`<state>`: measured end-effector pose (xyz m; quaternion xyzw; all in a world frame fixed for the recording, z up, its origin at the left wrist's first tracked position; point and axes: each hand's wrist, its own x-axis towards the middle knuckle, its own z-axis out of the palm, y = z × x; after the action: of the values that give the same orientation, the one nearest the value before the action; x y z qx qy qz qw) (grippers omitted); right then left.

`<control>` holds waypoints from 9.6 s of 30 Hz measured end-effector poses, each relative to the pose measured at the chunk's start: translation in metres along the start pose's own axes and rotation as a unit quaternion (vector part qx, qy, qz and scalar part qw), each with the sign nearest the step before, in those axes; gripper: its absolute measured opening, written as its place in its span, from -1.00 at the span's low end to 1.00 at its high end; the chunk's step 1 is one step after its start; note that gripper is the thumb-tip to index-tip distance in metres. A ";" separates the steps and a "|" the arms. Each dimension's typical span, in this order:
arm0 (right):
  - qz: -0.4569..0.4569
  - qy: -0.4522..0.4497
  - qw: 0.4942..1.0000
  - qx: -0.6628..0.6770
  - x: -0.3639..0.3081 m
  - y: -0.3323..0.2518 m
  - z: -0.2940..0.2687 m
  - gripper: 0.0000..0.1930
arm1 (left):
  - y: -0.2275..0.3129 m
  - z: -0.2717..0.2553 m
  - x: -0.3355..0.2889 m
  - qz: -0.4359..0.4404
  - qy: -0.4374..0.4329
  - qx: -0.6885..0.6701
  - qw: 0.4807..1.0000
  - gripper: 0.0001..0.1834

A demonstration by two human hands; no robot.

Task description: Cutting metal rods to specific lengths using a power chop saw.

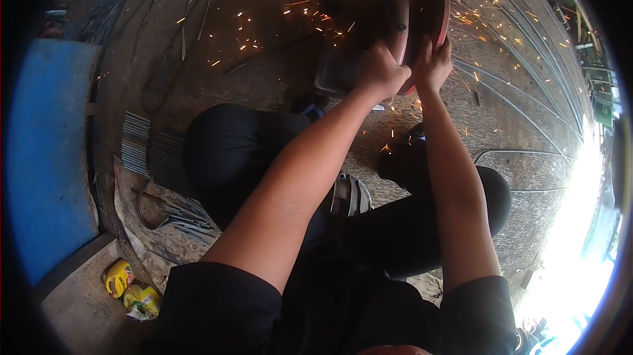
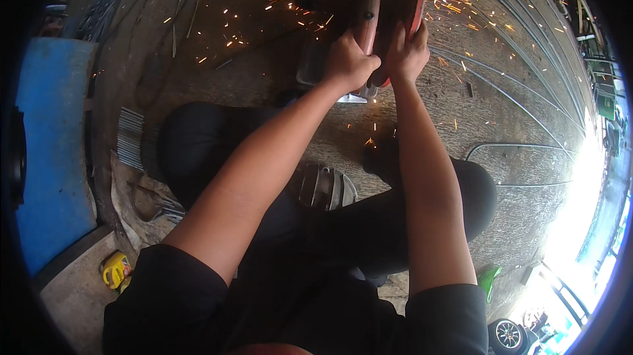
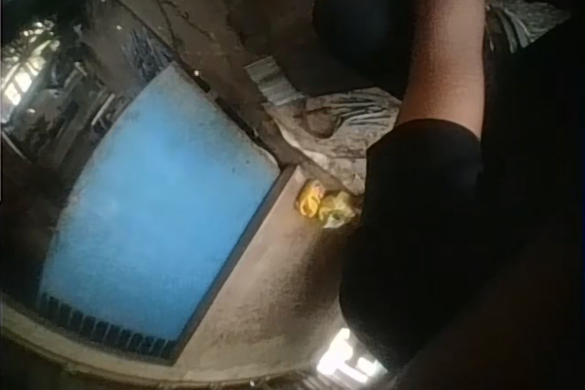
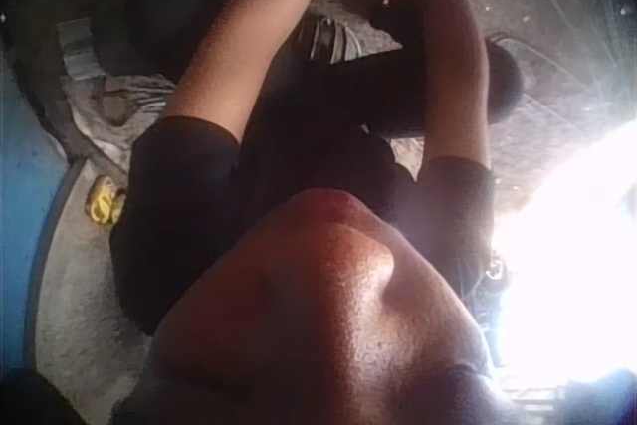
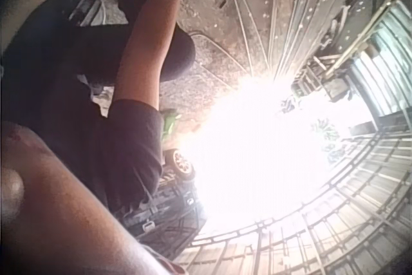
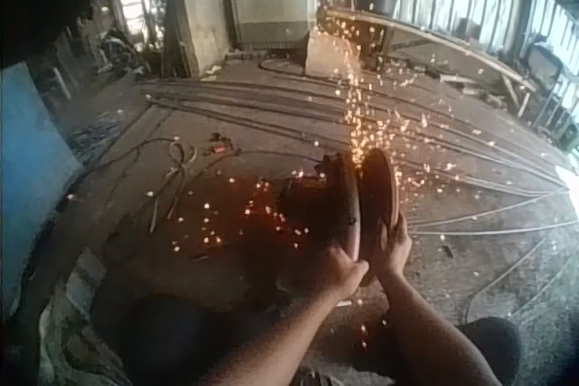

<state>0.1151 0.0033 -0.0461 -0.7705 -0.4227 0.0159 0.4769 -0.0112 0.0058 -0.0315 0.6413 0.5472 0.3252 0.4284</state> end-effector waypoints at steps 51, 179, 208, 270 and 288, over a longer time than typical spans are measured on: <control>-0.002 0.002 1.000 -0.003 -0.005 0.004 0.001 -0.48 | 0.002 -0.003 -0.006 0.006 -0.009 -0.002 1.000 -0.52; -0.028 -0.464 0.873 -0.151 -0.248 0.025 0.071 -0.76 | 0.138 -0.039 0.129 -0.054 -0.244 -0.162 0.955 -0.79; 0.228 -0.291 0.910 0.187 -0.279 0.022 0.067 -0.72 | 0.135 -0.039 0.122 -0.043 -0.235 -0.164 0.957 -0.77; 0.195 -0.264 0.914 0.238 -0.066 0.031 0.218 -0.68 | -0.253 -0.011 0.229 -0.440 0.134 -0.466 0.756 -0.65; 0.277 -0.479 0.669 0.497 -0.090 -0.219 0.038 -0.61 | -0.011 -0.342 0.087 -0.165 0.365 -0.440 0.804 -0.68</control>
<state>-0.0985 0.0124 0.0633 -0.3881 -0.2895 0.7215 0.4950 -0.3024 0.1580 0.0977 0.1181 0.5591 0.6653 0.4804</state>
